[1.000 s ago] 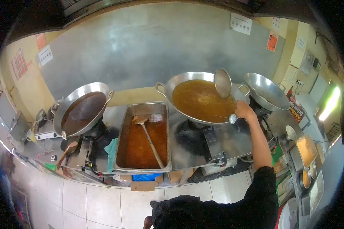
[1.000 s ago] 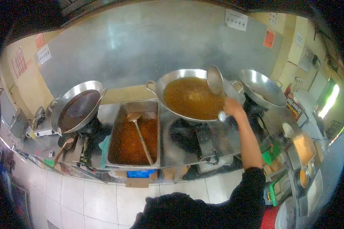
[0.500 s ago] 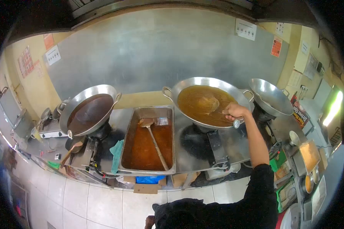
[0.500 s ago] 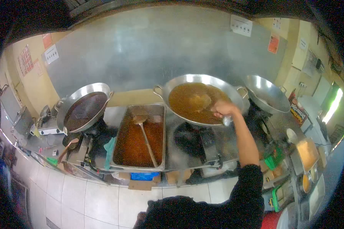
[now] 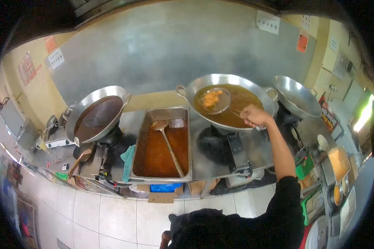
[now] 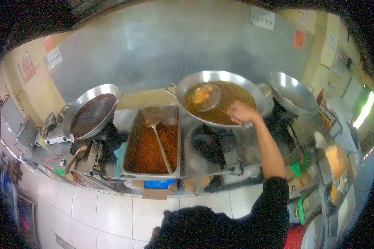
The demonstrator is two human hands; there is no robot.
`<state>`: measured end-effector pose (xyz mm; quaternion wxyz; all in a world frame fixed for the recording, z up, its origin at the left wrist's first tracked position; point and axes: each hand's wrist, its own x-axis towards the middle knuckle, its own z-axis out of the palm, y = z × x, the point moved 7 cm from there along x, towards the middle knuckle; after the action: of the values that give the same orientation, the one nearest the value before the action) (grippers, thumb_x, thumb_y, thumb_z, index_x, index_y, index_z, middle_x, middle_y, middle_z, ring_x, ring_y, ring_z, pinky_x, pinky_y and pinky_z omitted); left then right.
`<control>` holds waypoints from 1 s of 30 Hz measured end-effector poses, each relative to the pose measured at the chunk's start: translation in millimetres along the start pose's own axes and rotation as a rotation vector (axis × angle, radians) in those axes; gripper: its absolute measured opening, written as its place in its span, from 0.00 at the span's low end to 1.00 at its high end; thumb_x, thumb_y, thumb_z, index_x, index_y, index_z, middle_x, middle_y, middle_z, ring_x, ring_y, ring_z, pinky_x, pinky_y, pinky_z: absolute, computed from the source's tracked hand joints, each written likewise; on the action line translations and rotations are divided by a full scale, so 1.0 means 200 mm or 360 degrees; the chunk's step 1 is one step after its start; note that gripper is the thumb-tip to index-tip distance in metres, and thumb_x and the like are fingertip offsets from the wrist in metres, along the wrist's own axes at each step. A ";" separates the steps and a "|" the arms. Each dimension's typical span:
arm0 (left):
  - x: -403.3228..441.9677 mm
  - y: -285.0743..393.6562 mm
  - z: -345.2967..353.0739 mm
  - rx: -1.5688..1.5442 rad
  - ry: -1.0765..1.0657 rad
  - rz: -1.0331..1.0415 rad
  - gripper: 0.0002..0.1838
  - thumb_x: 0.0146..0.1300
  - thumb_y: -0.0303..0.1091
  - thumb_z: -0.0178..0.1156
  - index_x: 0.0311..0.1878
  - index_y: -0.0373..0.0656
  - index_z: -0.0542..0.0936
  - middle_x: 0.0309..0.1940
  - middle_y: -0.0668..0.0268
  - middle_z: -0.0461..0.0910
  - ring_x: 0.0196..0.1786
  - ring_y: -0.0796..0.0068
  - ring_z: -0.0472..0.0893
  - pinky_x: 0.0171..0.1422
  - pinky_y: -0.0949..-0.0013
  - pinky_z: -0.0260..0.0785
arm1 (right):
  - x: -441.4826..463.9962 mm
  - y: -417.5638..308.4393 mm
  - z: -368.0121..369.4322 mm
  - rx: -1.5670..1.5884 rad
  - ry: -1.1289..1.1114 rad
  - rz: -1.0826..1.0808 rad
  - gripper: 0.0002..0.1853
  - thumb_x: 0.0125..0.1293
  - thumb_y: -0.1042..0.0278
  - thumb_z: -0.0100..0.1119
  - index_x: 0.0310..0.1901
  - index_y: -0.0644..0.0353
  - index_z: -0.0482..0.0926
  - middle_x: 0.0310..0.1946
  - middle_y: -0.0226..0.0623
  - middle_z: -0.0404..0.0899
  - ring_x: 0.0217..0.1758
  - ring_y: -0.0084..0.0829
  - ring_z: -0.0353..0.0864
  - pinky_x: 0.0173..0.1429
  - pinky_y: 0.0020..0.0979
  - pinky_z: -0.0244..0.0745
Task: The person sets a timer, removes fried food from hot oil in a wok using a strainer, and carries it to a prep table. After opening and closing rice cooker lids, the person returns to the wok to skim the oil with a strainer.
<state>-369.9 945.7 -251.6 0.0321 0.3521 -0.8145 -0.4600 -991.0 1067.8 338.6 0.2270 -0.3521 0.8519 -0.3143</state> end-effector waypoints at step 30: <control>-0.07 -0.24 0.13 -0.0048 -0.0097 -0.0625 0.19 0.58 0.47 0.51 0.36 0.41 0.81 0.35 0.52 0.80 0.40 0.59 0.80 0.42 0.61 0.70 | -0.01 -0.27 -0.05 -0.0894 0.0112 -0.0079 0.06 0.57 0.80 0.44 0.31 0.74 0.70 0.17 0.46 0.74 0.14 0.32 0.74 0.18 0.34 0.67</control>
<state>-344.0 957.5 -300.1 -0.0776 0.4896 -0.7238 -0.4800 -970.7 1043.1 382.5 0.0830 -0.4109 0.9041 -0.0833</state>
